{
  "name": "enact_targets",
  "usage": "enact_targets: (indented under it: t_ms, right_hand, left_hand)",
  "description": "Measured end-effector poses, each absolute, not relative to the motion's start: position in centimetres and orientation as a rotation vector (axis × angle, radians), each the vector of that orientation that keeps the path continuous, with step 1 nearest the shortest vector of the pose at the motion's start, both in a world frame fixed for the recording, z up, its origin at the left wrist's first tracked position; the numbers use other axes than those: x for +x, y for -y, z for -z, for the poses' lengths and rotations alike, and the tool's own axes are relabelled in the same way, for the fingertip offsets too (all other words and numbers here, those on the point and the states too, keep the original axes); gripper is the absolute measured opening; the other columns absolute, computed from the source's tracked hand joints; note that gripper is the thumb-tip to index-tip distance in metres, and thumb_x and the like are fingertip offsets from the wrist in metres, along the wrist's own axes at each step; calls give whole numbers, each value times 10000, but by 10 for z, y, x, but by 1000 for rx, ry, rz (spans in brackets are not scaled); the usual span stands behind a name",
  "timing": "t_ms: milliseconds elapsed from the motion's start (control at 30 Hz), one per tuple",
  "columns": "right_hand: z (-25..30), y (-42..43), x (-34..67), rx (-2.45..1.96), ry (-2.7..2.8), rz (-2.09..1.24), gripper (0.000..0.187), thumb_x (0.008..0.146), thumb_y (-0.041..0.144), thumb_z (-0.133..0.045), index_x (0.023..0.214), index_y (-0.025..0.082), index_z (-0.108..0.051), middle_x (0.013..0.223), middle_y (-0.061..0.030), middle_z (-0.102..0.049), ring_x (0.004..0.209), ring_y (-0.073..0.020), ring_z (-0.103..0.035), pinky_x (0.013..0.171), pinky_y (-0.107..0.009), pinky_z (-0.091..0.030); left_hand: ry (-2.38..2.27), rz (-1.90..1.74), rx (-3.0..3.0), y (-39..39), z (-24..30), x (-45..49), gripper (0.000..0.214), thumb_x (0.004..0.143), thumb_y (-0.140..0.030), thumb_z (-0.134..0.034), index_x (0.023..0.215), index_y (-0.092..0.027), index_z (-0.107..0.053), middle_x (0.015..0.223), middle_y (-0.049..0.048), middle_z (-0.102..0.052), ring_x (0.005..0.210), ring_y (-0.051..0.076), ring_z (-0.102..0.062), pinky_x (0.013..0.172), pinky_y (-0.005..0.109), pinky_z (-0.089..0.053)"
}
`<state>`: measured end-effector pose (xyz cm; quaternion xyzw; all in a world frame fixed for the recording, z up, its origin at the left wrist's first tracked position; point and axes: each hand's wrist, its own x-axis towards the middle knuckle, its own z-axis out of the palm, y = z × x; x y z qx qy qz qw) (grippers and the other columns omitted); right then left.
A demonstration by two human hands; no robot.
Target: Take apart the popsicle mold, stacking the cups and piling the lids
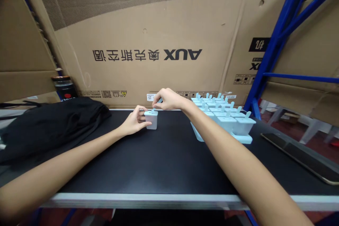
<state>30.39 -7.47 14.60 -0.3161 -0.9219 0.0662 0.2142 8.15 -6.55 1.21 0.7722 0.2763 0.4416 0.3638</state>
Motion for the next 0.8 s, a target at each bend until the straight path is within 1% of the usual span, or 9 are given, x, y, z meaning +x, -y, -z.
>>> enact_targets:
  t_ms: [133,267,367,467,567,667,733,800]
  right_hand:
    - [-149,73,293,-847,2631,-127,194,749,144,-568,794,209,-745,802,2,-725,740,-143,-628,726,-275,-434]
    - [-158,72,285,-918,2742,-17,204,707,82,-534,800,196,-675,795,-2,-686,698,-134,-573,648,-268,-394]
    - [-165,69,281,-985,2818,43,262,657,58,-551,873,192,-614,823,-14,-656,691,-137,-542,598,-263,-365]
    - [-162,67,278,-1057,2899,-7,341,648,65,-565,964,192,-576,866,-29,-644,690,-139,-534,580,-261,-351]
    - [-151,65,276,-1058,2925,-82,375,687,126,-605,1052,188,-553,957,-58,-651,726,-155,-555,588,-265,-364]
    - [-143,66,280,-998,2865,-124,402,745,299,-673,1108,184,-544,1001,-75,-657,778,-178,-586,620,-275,-396]
    - [-143,68,288,-988,2843,-110,385,757,385,-693,1068,188,-580,942,-60,-670,771,-180,-599,637,-280,-406]
    - [-150,75,300,-1007,2832,-77,308,756,384,-706,985,193,-627,869,-38,-678,735,-169,-605,644,-278,-408]
  left_hand:
    - [-713,-1143,1994,65,-11,81,508,790,-305,-778,1088,-219,-376,1090,105,-681,917,246,-728,724,363,-608]
    - [-724,-1150,1977,64,-11,80,534,767,-316,-800,1088,-215,-385,1108,118,-681,934,263,-727,724,378,-615]
    - [-725,-1154,1965,65,-12,81,548,753,-325,-812,1080,-211,-387,1053,103,-693,918,261,-730,726,381,-619]
    - [-709,-1153,1956,66,-12,82,557,747,-328,-818,1075,-206,-384,1007,90,-697,903,257,-732,732,386,-621]
    - [-691,-1153,1954,65,-11,82,560,747,-314,-819,1084,-207,-386,976,74,-698,898,254,-733,752,397,-620]
    - [-676,-1144,1960,65,-13,83,576,737,-299,-827,1118,-205,-406,987,77,-699,897,258,-734,770,412,-618]
    - [-662,-1159,1952,66,-17,87,582,732,-293,-830,1133,-206,-417,1041,100,-696,922,268,-730,779,421,-615]
    - [-648,-1199,1943,69,-24,99,591,721,-293,-841,1133,-207,-426,1091,117,-686,951,275,-722,781,421,-612]
